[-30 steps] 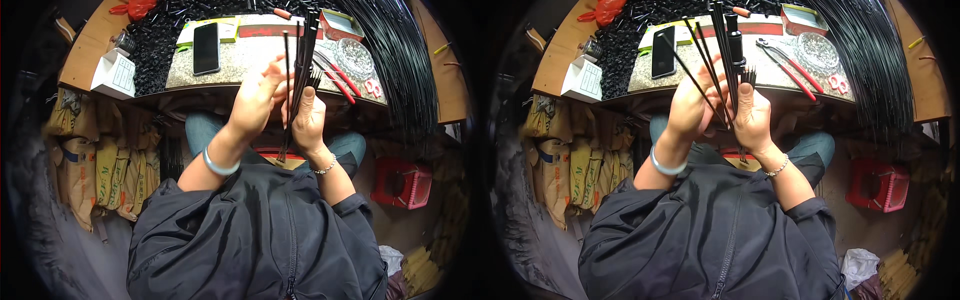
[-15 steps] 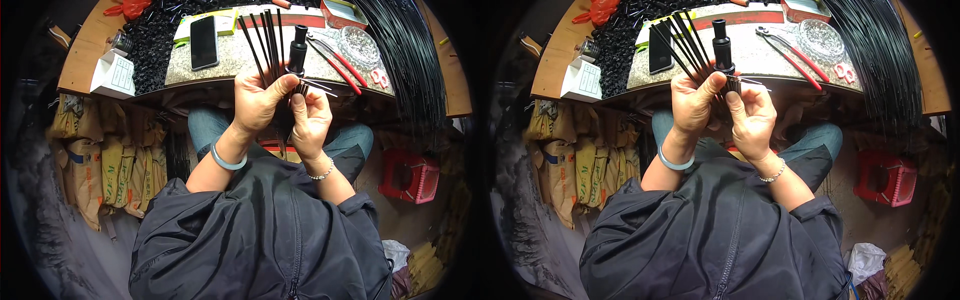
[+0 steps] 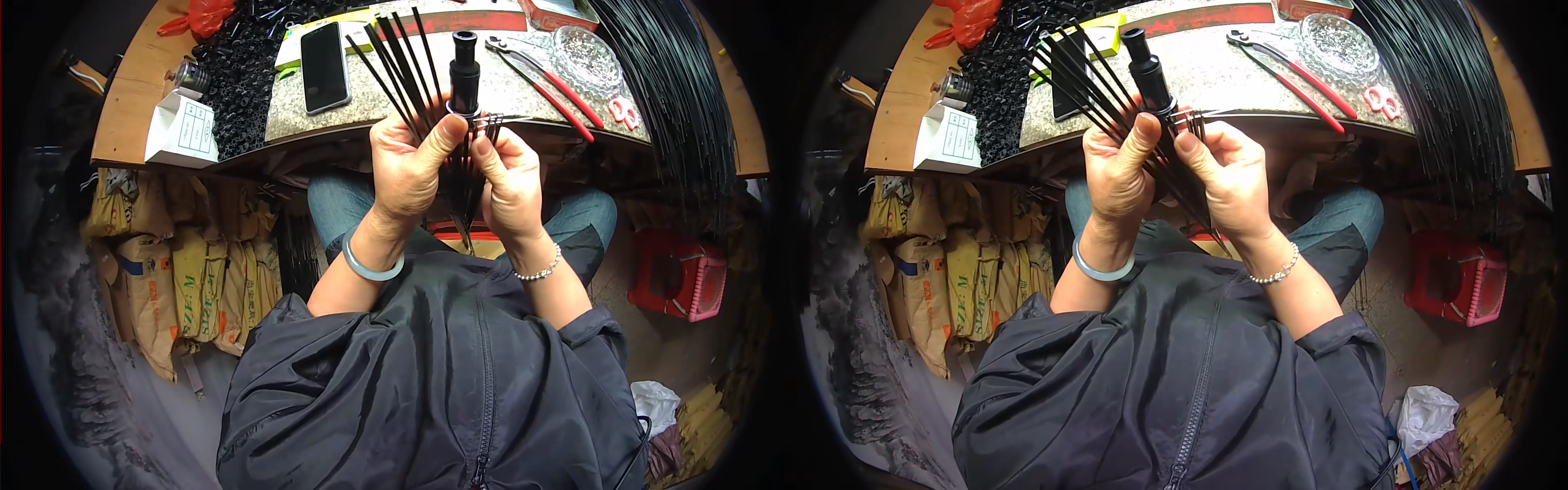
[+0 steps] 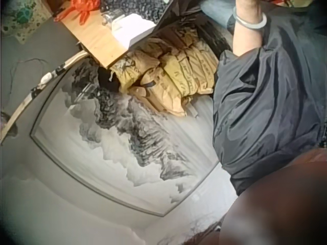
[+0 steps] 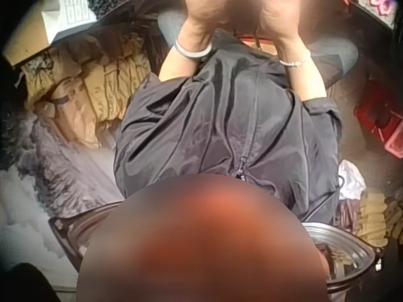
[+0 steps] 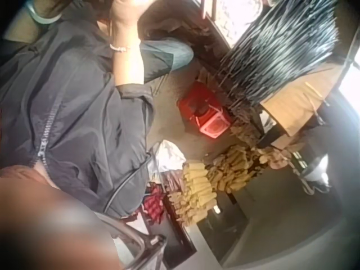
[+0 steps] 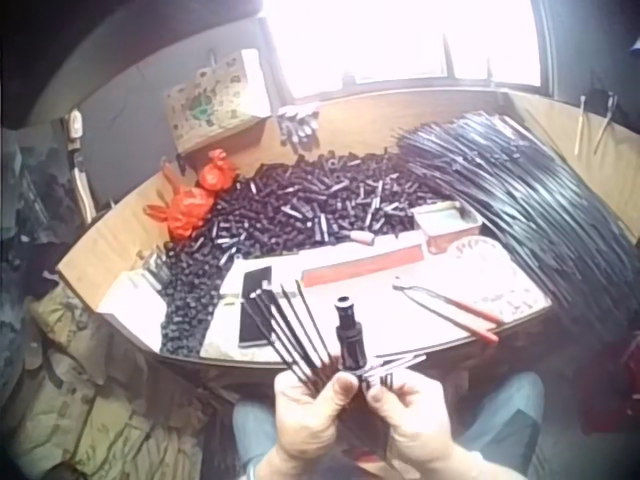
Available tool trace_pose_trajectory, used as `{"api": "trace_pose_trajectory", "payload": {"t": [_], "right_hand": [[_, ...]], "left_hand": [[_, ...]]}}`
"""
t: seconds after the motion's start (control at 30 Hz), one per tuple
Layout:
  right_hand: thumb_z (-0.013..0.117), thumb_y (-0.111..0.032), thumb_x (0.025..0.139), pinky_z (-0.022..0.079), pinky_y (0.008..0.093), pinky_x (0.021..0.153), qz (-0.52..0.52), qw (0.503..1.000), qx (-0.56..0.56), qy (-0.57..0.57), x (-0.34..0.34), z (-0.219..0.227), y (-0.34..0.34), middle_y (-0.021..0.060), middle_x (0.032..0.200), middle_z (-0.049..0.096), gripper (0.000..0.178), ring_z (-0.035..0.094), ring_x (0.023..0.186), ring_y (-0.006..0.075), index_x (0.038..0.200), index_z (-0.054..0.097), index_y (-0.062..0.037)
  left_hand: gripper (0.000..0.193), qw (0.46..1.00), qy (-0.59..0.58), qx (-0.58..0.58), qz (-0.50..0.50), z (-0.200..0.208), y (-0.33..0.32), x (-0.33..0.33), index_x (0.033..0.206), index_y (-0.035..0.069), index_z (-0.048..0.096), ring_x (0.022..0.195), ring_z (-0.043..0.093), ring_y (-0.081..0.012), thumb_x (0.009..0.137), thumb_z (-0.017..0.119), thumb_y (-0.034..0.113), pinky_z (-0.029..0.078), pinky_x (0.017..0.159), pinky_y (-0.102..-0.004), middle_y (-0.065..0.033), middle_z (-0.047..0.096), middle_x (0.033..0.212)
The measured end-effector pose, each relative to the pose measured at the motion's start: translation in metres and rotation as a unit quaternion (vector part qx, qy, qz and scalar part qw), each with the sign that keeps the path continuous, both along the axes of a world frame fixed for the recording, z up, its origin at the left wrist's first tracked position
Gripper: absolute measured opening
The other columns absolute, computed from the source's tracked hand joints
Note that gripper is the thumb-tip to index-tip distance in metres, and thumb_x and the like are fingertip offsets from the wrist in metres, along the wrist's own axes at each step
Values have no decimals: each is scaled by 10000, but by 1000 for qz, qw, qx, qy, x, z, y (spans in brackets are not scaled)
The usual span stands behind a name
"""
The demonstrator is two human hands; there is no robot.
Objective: Insert and secure thin black ribs into an umbrella frame hub using pliers.
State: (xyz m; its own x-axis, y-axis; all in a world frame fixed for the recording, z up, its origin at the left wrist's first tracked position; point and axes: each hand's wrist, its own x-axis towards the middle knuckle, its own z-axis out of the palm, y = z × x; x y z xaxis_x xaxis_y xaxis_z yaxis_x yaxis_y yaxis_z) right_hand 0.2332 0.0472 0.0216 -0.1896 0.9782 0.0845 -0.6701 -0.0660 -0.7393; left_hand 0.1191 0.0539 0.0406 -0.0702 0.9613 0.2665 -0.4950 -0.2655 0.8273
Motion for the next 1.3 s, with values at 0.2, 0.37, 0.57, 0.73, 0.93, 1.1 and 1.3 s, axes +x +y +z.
{"api": "trace_pose_trajectory", "payload": {"t": [0.2,0.37,0.57,0.73,0.93,1.1,1.3], "right_hand": [[624,-144,863,464,197,651,47,999,-20,12,1,-8,10,28,811,631,146,553,694,55,896,615,-2],[632,-144,858,465,197,652,-2,1000,18,-18,-6,-1,6,23,827,629,155,553,717,49,907,599,0],[627,-150,861,464,193,639,23,1000,-1,-7,-5,-4,7,28,834,628,158,550,703,49,912,596,-4],[629,-139,859,465,192,645,55,998,-16,8,-7,-2,12,29,823,629,132,556,705,51,866,584,-15],[651,-51,825,477,206,679,-46,998,36,11,-12,2,5,49,832,637,124,576,734,62,898,556,-18],[655,-54,823,480,206,689,-34,999,33,8,-8,-7,3,43,842,642,120,580,737,67,910,587,-7],[639,-86,842,476,198,687,35,999,-2,36,-3,-3,9,39,857,638,112,574,738,60,911,598,-8]], "left_hand": [[246,1000,-2,17,14,-2,-1,1,1027,-20,623,722,585,-70,824,666,112,470,664,-198,-35,660,850],[255,999,6,21,41,-5,0,1,1042,-19,619,743,592,-78,834,655,123,475,684,-207,-42,661,859],[264,998,-4,27,49,-8,-1,1,1056,-15,617,772,584,-72,839,651,132,466,710,-208,-43,660,890],[272,999,14,12,42,-5,-2,-3,1055,-17,617,777,567,-59,840,652,144,457,710,-204,-35,658,889],[249,982,140,59,113,2,-2,0,1060,-17,591,793,610,-116,836,642,80,485,737,-245,-82,647,966],[266,981,111,77,142,-6,-1,2,1057,-20,563,806,617,-140,841,641,116,490,747,-257,-93,651,937],[319,986,113,70,97,-7,-2,0,1082,-26,584,804,627,-164,854,629,194,499,751,-278,-116,651,943]]}}
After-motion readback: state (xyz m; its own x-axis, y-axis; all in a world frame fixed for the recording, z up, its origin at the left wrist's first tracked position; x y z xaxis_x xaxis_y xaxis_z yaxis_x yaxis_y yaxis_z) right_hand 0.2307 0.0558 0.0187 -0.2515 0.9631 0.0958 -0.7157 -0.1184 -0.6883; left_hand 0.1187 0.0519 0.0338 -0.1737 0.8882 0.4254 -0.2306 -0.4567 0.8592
